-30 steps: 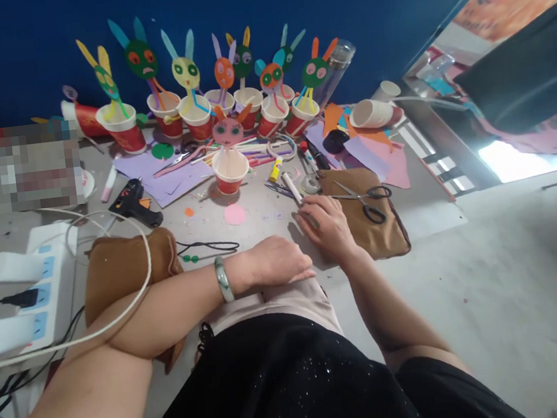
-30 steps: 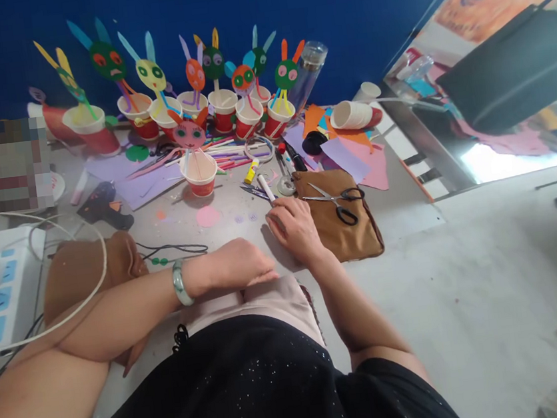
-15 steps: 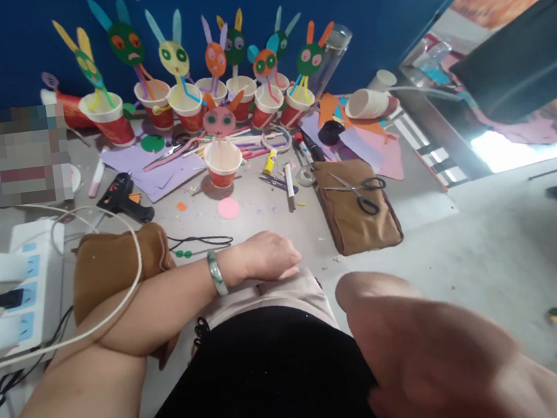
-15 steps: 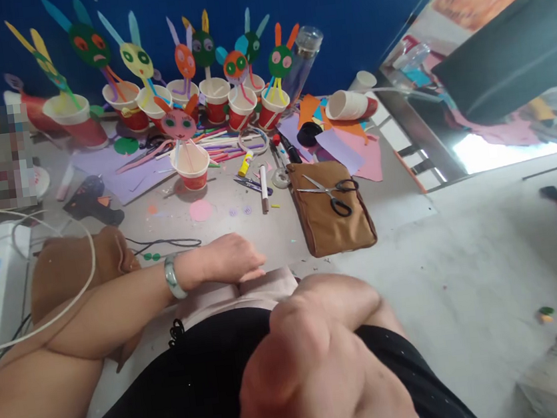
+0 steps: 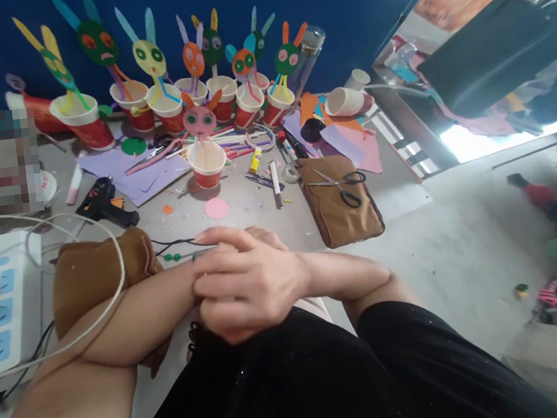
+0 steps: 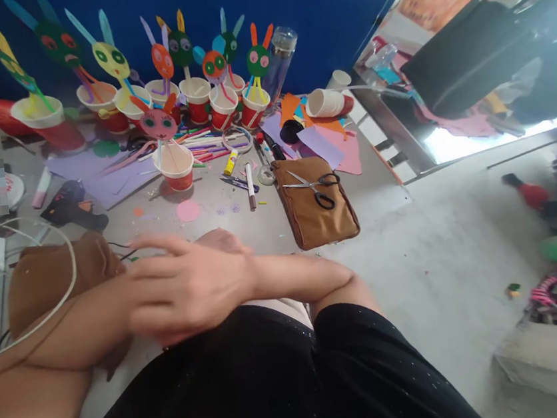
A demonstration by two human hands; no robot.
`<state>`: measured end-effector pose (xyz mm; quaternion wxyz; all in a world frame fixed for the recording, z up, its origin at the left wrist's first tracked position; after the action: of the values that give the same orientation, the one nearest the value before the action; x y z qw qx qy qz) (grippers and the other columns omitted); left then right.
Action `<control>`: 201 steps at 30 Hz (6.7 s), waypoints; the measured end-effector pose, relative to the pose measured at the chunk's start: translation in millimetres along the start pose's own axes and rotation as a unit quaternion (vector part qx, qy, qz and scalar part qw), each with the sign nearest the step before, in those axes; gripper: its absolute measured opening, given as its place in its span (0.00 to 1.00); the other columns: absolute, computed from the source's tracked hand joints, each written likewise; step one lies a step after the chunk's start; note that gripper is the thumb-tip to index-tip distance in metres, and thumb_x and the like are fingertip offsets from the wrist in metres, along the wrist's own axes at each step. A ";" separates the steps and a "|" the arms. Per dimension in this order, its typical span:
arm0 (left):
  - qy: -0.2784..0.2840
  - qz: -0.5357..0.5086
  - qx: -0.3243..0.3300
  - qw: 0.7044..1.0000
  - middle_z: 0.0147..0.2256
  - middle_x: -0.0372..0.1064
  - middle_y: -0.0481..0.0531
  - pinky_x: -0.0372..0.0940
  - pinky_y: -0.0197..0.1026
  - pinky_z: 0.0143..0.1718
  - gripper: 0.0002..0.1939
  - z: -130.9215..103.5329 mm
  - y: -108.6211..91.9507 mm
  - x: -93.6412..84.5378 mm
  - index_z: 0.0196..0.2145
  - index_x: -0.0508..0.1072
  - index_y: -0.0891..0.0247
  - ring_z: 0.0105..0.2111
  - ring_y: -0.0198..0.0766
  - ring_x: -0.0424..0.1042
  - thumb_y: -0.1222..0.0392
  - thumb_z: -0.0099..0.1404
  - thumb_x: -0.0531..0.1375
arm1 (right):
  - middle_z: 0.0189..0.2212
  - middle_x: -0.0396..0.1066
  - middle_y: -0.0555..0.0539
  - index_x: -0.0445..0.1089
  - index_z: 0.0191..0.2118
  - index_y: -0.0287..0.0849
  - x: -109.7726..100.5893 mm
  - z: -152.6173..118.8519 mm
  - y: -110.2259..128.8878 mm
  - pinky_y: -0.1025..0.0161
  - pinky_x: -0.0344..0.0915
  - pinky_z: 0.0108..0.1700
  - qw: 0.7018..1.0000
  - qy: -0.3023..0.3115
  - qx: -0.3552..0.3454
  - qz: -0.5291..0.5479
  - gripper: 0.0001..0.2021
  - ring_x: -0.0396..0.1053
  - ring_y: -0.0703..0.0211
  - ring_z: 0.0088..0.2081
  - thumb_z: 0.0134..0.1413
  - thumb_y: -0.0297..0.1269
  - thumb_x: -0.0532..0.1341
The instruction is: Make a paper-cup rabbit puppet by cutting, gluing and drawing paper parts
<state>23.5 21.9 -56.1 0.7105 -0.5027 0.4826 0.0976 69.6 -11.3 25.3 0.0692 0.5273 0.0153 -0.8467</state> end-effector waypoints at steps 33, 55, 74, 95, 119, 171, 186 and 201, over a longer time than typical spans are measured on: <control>0.194 0.186 0.097 0.958 0.31 0.80 0.60 0.62 0.43 0.30 0.15 14.4 -6.1 -8.8 0.37 0.81 0.65 0.31 0.46 0.78 0.58 0.72 0.55 | 0.41 0.81 0.37 0.80 0.39 0.38 30.9 -116.6 -140.5 0.50 0.51 0.50 0.780 0.257 0.569 -0.039 0.10 0.72 0.41 0.48 0.61 0.31 0.59; -0.113 -0.345 -0.158 0.918 0.32 0.71 0.47 0.63 0.37 0.33 0.11 36.1 32.2 -12.2 0.40 0.71 0.63 0.30 0.34 0.69 0.58 0.61 0.65 | 0.23 0.69 0.53 0.70 0.28 0.44 16.5 -156.8 -82.9 0.64 0.58 0.32 0.617 -0.367 0.618 0.320 0.12 0.62 0.64 0.27 0.50 0.44 0.70; -0.136 -0.411 -0.161 0.887 0.27 0.69 0.46 0.63 0.38 0.35 0.04 34.8 27.6 -18.5 0.28 0.71 0.63 0.30 0.33 0.65 0.61 0.59 0.63 | 0.21 0.68 0.55 0.69 0.26 0.44 18.0 -150.0 -69.2 0.65 0.55 0.30 0.610 -0.340 0.627 0.346 0.07 0.60 0.66 0.25 0.48 0.38 0.67; -0.120 -0.412 -0.152 0.890 0.30 0.69 0.47 0.62 0.37 0.33 0.08 33.8 29.4 -16.1 0.34 0.71 0.63 0.29 0.32 0.66 0.58 0.60 0.63 | 0.20 0.67 0.54 0.71 0.25 0.44 11.8 -143.5 -74.7 0.63 0.60 0.32 0.612 -0.329 0.629 0.349 0.05 0.61 0.65 0.25 0.46 0.37 0.66; -0.215 0.278 0.193 0.916 0.32 0.71 0.56 0.60 0.41 0.28 0.17 14.0 -3.6 -28.4 0.42 0.76 0.66 0.31 0.39 0.72 0.70 0.76 0.46 | 0.16 0.57 0.57 0.66 0.22 0.43 25.1 -141.7 -72.9 0.67 0.50 0.26 0.460 -0.359 0.626 0.517 0.12 0.54 0.68 0.21 0.37 0.38 0.71; -0.014 0.058 0.015 0.998 0.41 0.75 0.57 0.66 0.46 0.38 0.07 27.3 14.2 -4.5 0.37 0.73 0.63 0.39 0.46 0.74 0.64 0.67 0.55 | 0.42 0.75 0.36 0.71 0.44 0.39 30.4 -153.1 -161.2 0.50 0.55 0.49 0.758 0.074 0.630 -0.155 0.11 0.67 0.42 0.43 0.56 0.36 0.60; 0.107 0.149 0.005 0.983 0.56 0.70 0.68 0.61 0.57 0.61 0.16 24.5 3.7 -4.0 0.51 0.74 0.71 0.59 0.57 0.66 0.68 0.70 0.51 | 0.42 0.75 0.33 0.78 0.52 0.37 29.7 -116.8 -231.6 0.51 0.49 0.47 0.851 0.253 0.402 -0.224 0.18 0.66 0.45 0.44 0.66 0.28 0.52; -0.051 -0.112 -0.070 0.990 0.35 0.77 0.55 0.64 0.46 0.43 0.04 31.8 18.7 -11.1 0.31 0.72 0.61 0.39 0.44 0.73 0.68 0.60 0.59 | 0.23 0.67 0.54 0.67 0.32 0.44 9.4 -144.7 -216.7 0.66 0.59 0.29 0.675 -0.381 0.580 0.249 0.09 0.61 0.66 0.24 0.57 0.41 0.66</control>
<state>24.7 60.4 -58.1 0.7037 -0.5965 0.3781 0.0771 165.5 216.5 -57.5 -0.0428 0.0771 -0.6382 -0.7648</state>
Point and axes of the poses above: each hand's wrist, its own z-axis towards the middle knuckle, its own x-axis out of the palm, y = z × x, the point moved 3 cm from there along z, towards the middle knuckle
